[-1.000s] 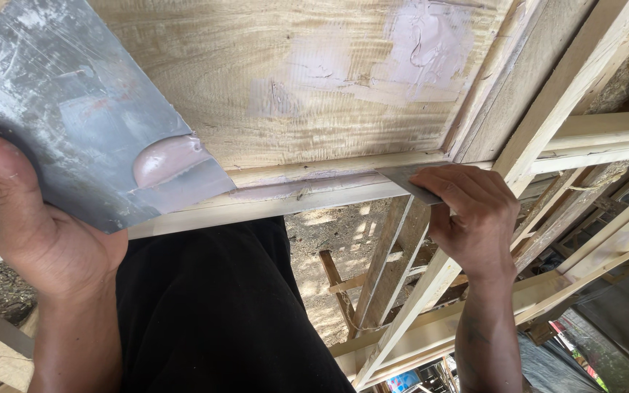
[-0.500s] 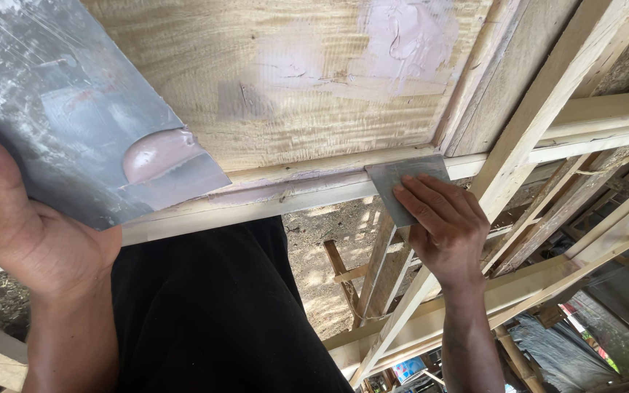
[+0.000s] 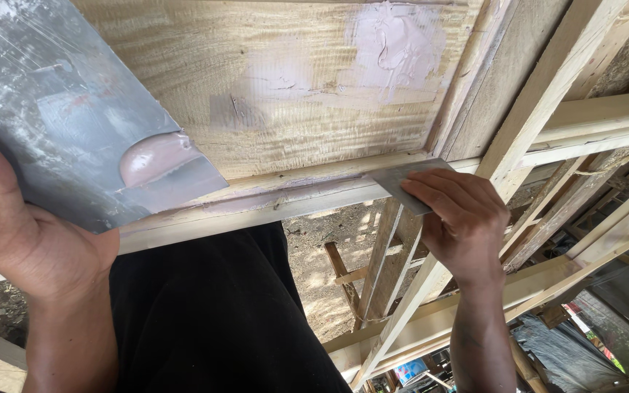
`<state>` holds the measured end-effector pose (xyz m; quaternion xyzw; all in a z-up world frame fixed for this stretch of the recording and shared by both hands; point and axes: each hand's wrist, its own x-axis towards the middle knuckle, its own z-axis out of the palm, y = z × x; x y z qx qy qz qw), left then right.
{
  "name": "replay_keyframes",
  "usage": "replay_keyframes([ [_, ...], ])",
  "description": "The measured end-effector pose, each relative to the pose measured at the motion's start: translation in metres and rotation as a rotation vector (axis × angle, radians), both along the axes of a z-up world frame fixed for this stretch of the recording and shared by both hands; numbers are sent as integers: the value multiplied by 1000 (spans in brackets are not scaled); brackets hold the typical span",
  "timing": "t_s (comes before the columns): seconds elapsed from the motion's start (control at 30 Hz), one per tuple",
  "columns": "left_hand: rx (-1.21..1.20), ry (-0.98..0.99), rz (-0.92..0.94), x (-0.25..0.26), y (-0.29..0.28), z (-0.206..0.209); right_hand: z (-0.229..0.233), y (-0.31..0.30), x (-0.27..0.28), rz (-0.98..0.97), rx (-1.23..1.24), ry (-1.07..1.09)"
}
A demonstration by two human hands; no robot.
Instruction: The person scoops pink wood filler from a container using a putty knife and applies it to a wooden door frame. They spread the filler into the grooves and joints of the frame, smoothing the surface with the knife.
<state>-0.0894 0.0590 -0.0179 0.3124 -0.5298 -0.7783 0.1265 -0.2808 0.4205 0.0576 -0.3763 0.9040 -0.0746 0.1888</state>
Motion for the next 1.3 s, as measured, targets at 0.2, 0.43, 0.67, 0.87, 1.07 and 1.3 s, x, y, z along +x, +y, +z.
replay_keyframes([
  [0.2, -13, 9, 23, 9, 0, -5, -5, -9, 5, 49, 28, -46],
  [0.43, 17, 37, 12, 10, 3, -8, -9, -4, -15, 119, 35, -161],
  [0.67, 81, 54, 41, 13, -6, -3, 33, 4, -41, -41, -55, -273],
  [0.87, 59, 122, 11, 9, -8, -2, 42, 18, -35, -134, -67, -67],
  [1.07, 34, 49, 0, 1, -9, 5, 8, 44, -12, -68, -29, 88],
  [1.3, 82, 47, 5, -7, -4, 4, -28, 64, 25, 10, -87, 224],
])
